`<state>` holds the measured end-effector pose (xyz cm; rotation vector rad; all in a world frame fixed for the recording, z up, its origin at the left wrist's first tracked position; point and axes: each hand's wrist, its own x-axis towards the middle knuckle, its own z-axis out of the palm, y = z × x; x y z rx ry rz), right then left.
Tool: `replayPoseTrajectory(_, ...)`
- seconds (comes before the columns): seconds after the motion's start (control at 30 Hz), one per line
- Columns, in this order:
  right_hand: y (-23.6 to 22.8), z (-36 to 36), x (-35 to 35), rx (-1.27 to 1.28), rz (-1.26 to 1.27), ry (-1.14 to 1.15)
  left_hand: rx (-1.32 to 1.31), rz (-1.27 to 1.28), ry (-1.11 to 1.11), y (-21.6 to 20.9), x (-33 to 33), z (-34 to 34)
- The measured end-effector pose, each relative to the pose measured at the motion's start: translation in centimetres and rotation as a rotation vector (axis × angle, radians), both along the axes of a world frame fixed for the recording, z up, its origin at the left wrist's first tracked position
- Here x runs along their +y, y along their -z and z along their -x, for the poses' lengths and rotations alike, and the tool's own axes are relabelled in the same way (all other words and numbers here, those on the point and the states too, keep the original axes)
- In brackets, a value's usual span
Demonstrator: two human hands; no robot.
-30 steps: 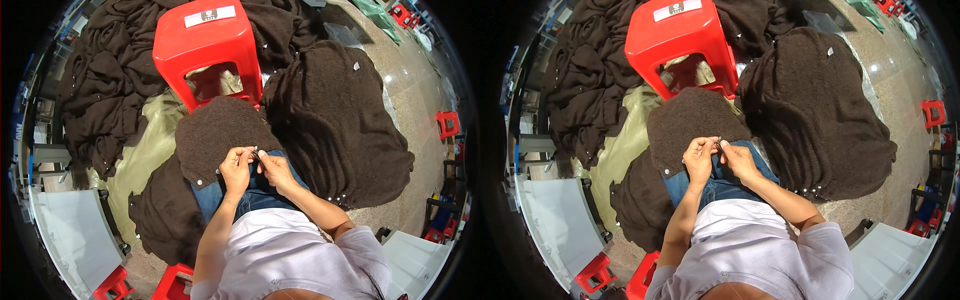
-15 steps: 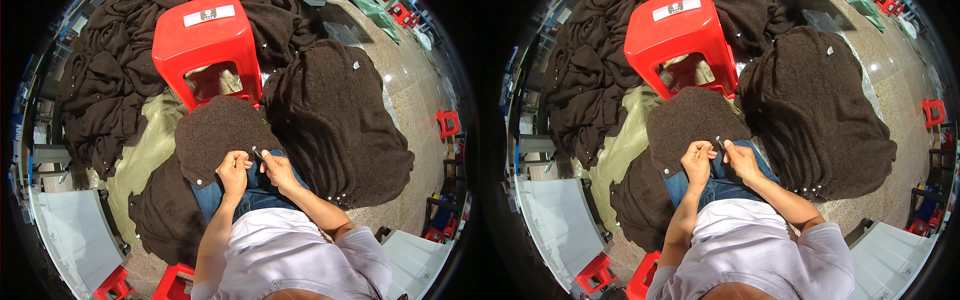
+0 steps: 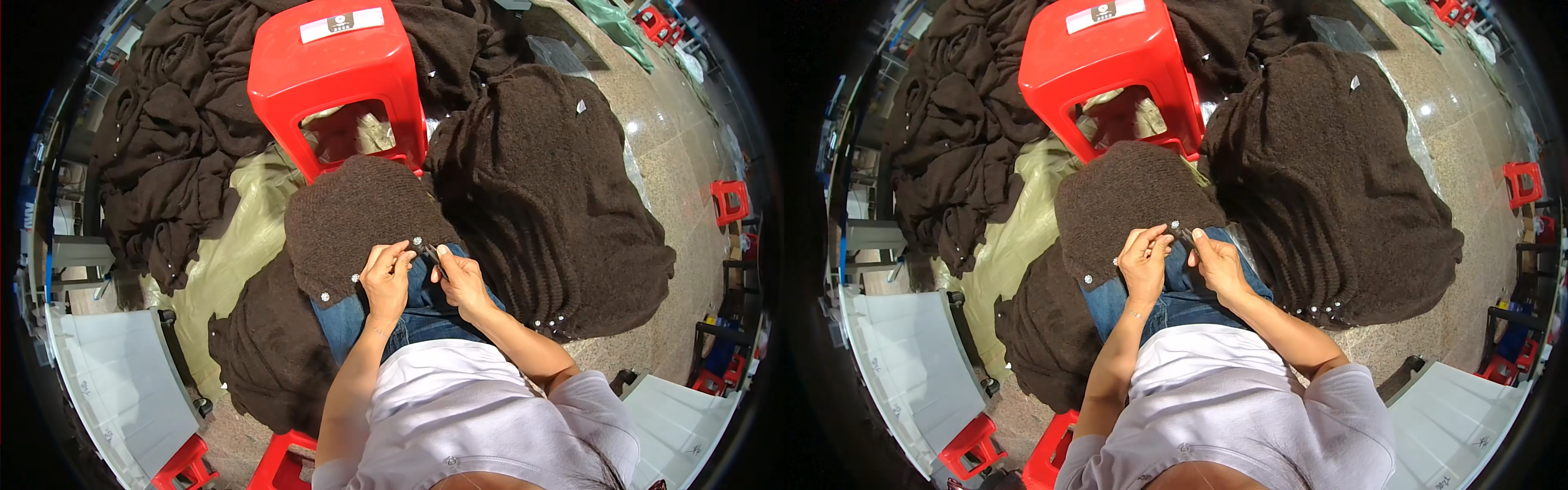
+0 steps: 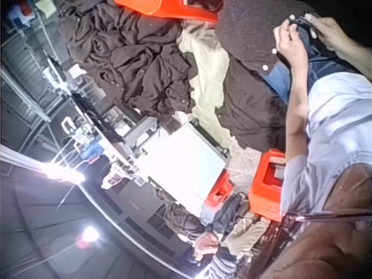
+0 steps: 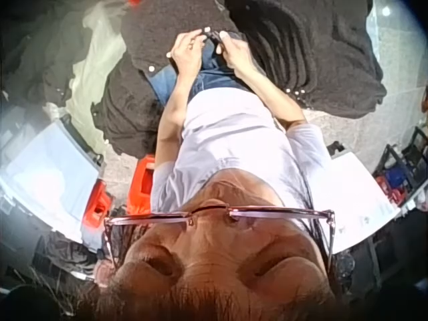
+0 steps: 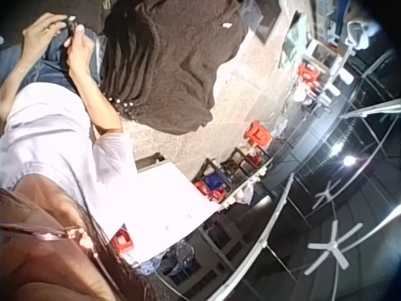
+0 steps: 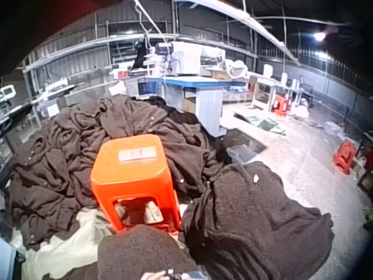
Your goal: Fastening buttons on fabric pieces in a sewing factory.
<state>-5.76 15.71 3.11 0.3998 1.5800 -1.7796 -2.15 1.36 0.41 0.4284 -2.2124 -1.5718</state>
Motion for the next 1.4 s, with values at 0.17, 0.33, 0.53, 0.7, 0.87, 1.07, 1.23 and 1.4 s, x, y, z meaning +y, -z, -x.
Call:
replayPoseTrajectory(0.17,0.1,-0.1,-0.3,0.022,-0.012,-0.026,0.049,0.137,-0.015,0.2,-0.1,0.1)
replayPoseTrajectory(0.33,0.2,-0.2,-0.7,0.18,-0.038,-0.102,0.061,-0.463,0.08,0.3,0.5,-0.1)
replayPoseTrajectory(0.53,0.8,-0.3,-0.8,0.289,-0.082,-0.148,0.002,-0.744,0.069,-0.2,0.2,-0.1)
replayPoseTrajectory(0.7,0.9,-0.2,-1.3,0.301,-0.101,-0.141,0.003,-0.765,0.082,0.0,0.0,-0.3)
replayPoseTrajectory(0.87,1.1,-0.1,-1.2,0.297,-0.107,-0.134,0.002,-0.784,0.1,0.1,0.1,-0.3)
replayPoseTrajectory(1.07,1.7,-0.3,-1.4,0.408,-0.157,-0.147,0.009,-0.775,0.096,0.1,-0.2,-0.4)
replayPoseTrajectory(1.23,0.1,-1.0,0.0,0.141,-0.022,0.106,-0.011,-0.408,0.11,-1.8,-3.7,-2.5)
replayPoseTrajectory(1.4,0.0,-0.6,0.0,0.788,-0.182,-0.05,0.076,0.186,-0.594,0.6,-14.6,-4.9)
